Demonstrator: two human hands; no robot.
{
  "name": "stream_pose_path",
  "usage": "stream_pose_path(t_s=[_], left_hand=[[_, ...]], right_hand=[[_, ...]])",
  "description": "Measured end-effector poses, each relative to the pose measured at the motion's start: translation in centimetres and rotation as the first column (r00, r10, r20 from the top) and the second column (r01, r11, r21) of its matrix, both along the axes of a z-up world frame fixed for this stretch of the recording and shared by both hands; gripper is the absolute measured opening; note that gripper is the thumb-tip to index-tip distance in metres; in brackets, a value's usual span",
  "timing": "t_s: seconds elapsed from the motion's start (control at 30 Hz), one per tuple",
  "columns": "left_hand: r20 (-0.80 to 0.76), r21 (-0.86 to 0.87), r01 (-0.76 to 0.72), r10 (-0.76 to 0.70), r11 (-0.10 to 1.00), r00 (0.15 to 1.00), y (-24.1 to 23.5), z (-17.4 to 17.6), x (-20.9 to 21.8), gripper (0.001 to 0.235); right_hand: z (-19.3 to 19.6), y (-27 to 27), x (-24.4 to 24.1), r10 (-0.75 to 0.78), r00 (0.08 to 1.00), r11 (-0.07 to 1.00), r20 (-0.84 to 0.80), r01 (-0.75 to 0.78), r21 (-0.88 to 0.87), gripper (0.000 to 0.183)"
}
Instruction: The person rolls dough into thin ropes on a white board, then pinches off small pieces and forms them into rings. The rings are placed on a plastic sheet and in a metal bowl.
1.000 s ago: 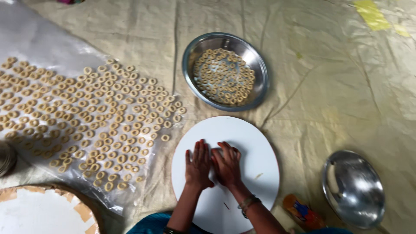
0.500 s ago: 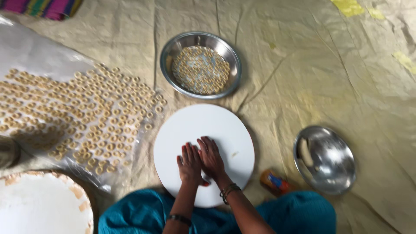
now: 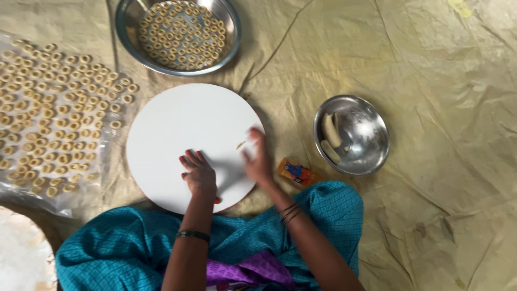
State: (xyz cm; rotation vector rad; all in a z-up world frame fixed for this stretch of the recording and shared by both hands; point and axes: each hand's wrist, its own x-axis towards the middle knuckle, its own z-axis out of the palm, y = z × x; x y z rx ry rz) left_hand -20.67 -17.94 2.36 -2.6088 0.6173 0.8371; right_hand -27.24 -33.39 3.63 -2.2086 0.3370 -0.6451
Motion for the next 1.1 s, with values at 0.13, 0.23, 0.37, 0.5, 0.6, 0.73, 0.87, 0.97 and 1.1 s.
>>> stream_pose_path(t_s=[0.13,0.23,0.37,0.5,0.6,0.73,0.87,0.97,1.1], left_hand=[[0.247,0.058,0.095,-0.107,0.994,0.963,0.0,-1.5,0.1,0.102],[0.136,0.098,0.114,-0.127,0.989,0.983,-0.1,-0.3,0.4,0.108],[-0.023,0.15,0.088,-0.086,0.985,0.996,-1.0,2.6,0.3,0.125],[0.144,0.19,0.134,-0.162,0.973,0.976,-1.3,4.6,0.5,0.125],[-0.094,0.189,0.093,-0.076,0.978,0.993,-1.3,5.0,0.4,0.136],[0.015,0.115,0.051,-0.053,0.992,0.998,-0.9,3.1,0.4,0.116],[0.134,0.023,0.019,-0.021,1.0,0.991,-0.4,-1.2,0.4,0.095],[0.207,-0.043,-0.017,0.026,0.999,0.978,-0.7,-3.8,0.4,0.081],[0.192,-0.129,-0.089,0.113,0.988,0.975,-1.3,-4.1,0.6,0.071]], right_hand=[[3.2,-16.4,-1.5,-0.318,0.948,0.943,0.004,0.316,-0.101,0.032],[4.0,-27.4,-4.1,-0.441,0.889,0.86,-0.126,0.378,-0.343,0.011],[0.2,-33.8,-7.0,-0.549,0.75,0.835,-0.37,0.472,-0.282,0.017],[-4.9,-35.6,-7.1,-0.59,0.679,0.807,-0.438,0.485,-0.335,0.023],[-7.2,-36.8,-6.5,-0.611,0.632,0.792,-0.477,0.497,-0.356,0.026],[-8.9,-37.8,-5.8,-0.637,0.56,0.767,-0.53,0.529,-0.362,0.026],[-8.9,-38.2,-5.2,-0.63,0.587,0.777,-0.509,0.483,-0.405,0.028],[-8.0,-38.0,-5.2,-0.636,0.595,0.771,-0.491,0.464,-0.437,0.028],[-4.9,-37.7,-5.9,-0.728,0.632,0.682,-0.265,0.635,-0.361,0.021]])
